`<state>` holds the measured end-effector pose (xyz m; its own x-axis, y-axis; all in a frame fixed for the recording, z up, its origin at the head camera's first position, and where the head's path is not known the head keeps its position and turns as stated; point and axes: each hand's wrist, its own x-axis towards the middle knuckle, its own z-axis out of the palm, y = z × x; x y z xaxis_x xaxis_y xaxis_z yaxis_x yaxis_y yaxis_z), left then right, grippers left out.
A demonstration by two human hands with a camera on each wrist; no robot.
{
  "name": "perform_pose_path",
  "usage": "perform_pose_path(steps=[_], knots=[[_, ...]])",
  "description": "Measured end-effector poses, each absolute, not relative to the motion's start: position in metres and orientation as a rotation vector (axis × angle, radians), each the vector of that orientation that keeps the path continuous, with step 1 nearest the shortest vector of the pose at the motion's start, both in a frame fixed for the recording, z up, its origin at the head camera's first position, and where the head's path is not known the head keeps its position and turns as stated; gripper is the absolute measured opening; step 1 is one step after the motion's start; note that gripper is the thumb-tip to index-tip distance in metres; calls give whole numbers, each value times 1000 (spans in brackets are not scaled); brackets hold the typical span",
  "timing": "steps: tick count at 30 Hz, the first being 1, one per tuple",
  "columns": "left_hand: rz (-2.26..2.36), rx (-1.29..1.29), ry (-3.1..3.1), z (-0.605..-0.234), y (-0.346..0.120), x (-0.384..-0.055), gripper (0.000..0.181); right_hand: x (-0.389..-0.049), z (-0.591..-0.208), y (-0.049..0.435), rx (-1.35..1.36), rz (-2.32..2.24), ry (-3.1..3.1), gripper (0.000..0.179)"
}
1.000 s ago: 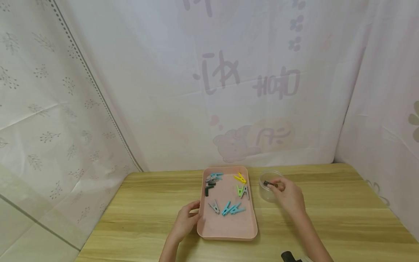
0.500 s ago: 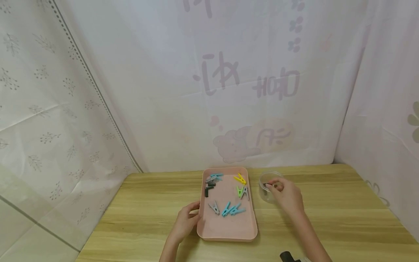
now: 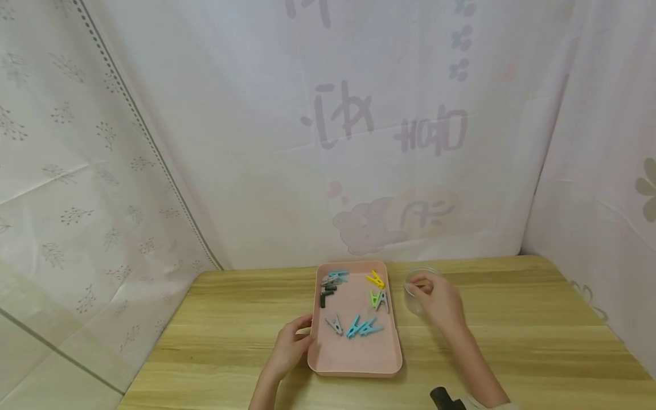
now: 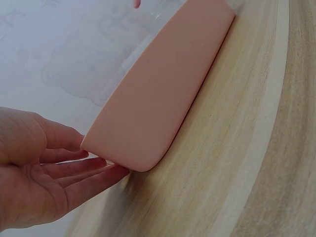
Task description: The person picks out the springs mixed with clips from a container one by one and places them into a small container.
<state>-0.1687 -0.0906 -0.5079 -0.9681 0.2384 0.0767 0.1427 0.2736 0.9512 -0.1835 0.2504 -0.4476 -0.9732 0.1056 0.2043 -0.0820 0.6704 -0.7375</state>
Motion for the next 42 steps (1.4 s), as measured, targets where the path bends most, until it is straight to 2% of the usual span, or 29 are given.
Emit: perform_pose_path(steps=[16, 29, 36, 42], knots=[[1798, 375, 2440, -506, -91, -166, 46, -196, -441, 224, 44, 1194, -2642, 23], [1816, 371, 2404, -505, -91, -166, 46, -203, -437, 212, 50, 1241, -2706, 27], [1795, 359, 2429, -505, -90, -167, 46, -210, -435, 208, 82, 1385, -2724, 41], [1790, 352, 2437, -504, -89, -167, 45, -216, -436, 202, 160, 1366, -2726, 34]])
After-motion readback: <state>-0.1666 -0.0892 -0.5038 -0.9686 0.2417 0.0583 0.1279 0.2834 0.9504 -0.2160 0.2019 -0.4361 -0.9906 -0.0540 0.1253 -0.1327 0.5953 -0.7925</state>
